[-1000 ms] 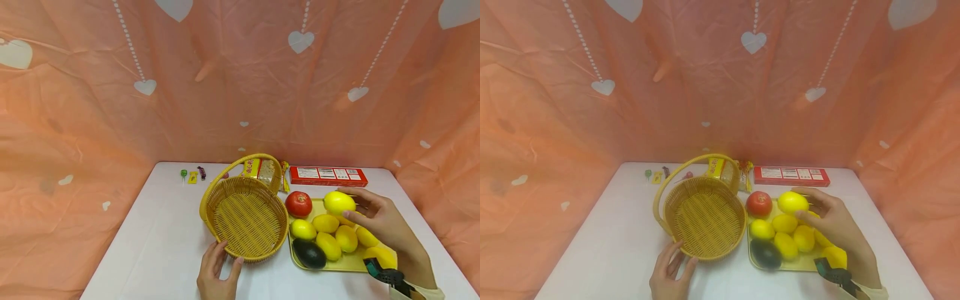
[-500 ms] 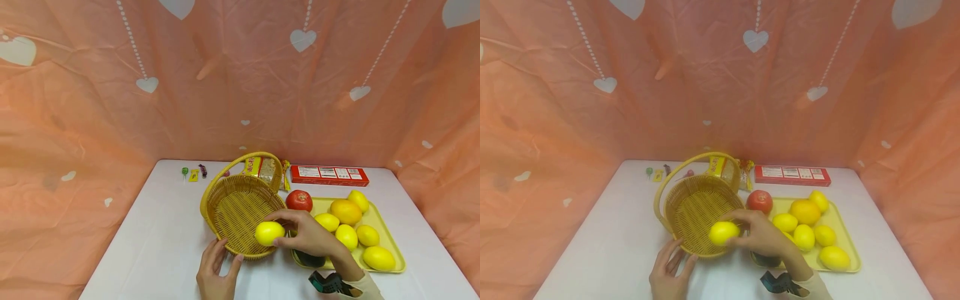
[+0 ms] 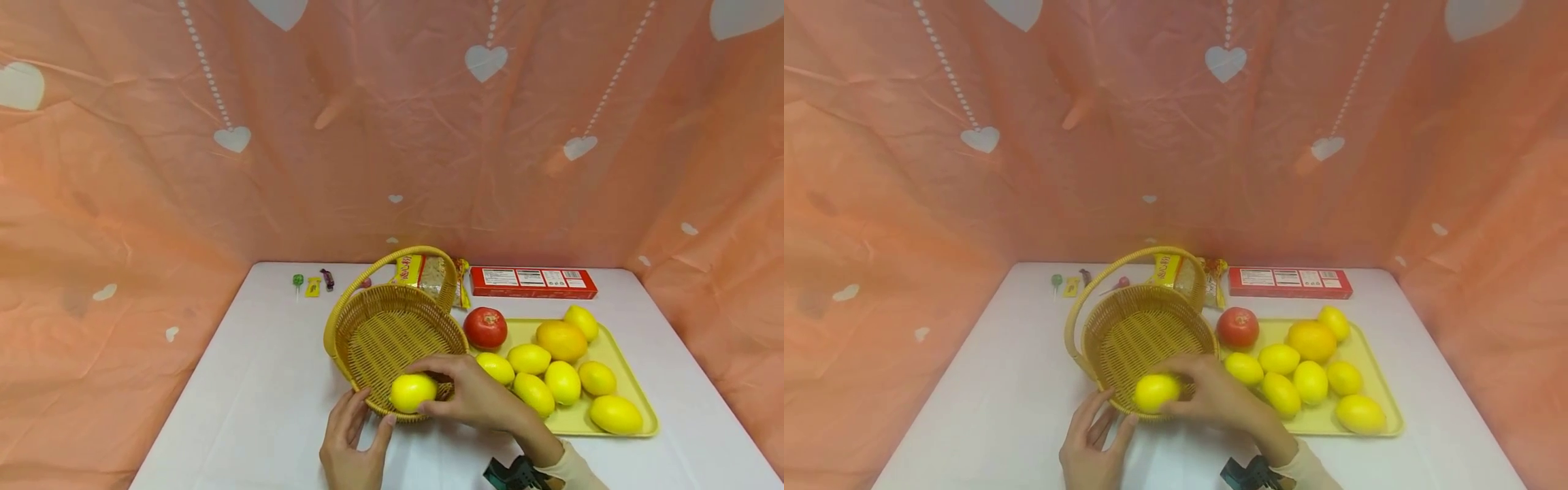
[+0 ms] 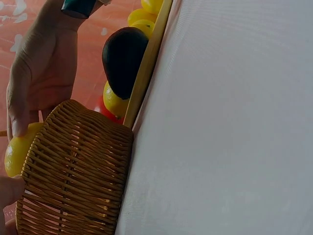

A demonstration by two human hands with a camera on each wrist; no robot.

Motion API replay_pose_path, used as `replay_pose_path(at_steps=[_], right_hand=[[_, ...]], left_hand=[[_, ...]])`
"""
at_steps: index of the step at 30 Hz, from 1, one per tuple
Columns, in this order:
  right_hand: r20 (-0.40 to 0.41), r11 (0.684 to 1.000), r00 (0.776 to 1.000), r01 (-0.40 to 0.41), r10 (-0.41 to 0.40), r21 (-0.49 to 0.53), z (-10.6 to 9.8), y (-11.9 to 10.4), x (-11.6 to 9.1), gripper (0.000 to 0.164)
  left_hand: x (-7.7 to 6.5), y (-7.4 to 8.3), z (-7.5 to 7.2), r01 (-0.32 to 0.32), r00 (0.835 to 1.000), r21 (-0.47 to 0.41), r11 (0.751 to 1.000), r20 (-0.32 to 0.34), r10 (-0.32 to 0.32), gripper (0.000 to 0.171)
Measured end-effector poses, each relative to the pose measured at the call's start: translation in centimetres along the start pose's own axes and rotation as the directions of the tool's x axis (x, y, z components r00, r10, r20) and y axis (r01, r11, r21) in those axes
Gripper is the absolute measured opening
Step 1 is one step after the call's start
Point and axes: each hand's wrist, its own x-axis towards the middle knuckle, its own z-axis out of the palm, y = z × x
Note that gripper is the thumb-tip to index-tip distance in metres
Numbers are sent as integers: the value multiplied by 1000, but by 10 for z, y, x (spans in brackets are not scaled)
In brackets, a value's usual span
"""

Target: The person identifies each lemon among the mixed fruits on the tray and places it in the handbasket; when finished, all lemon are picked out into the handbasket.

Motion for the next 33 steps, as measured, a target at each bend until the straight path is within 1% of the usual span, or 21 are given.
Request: replay_pose_path(at_steps=[2,5,8,11,14,18,21,23,27,30,33], right_hand=[[5,1000,1000,1,-1,-2,0,0,0,46],[33,1000,999,-7,6,31,-2,0,0,42],[55,997,998,-15,10,79,-12,2,-2,40],[35,992,999,-26,22,122,-30,9,-7,38],[-18,985,998,-59,63,160,-58,19,-19,38],[-94,976,987,-112,132,186,-102,37,-45,41],[-152,971,976,-125,157,203,-131,56,-69,40],[-188,964,967,-126,172,234,-146,70,-88,40],[-238,946,953,-110,188,306,-168,93,-124,41],[-234,938,953,-110,194,329,-180,105,-147,42],[-217,935,949,-152,229,321,-187,112,-167,41]], left_hand=[[0,-1,0,-3,1000,-5,1000,10,3,51],[1,0,-1,11,1000,-22,1000,23,-10,50],[1,0,-1,21,999,-47,999,36,-20,51],[1,0,-2,25,999,-48,999,40,-23,53],[2,0,-2,21,999,-48,999,39,-19,54],[1,0,-1,22,999,-56,998,36,-20,54],[2,1,-1,18,999,-58,998,35,-16,54],[2,1,-1,16,999,-53,998,36,-14,54],[3,1,-1,17,999,-42,999,37,-16,53],[3,0,-1,14,999,-44,999,38,-12,53],[2,1,-1,9,999,-46,999,38,-7,53]])
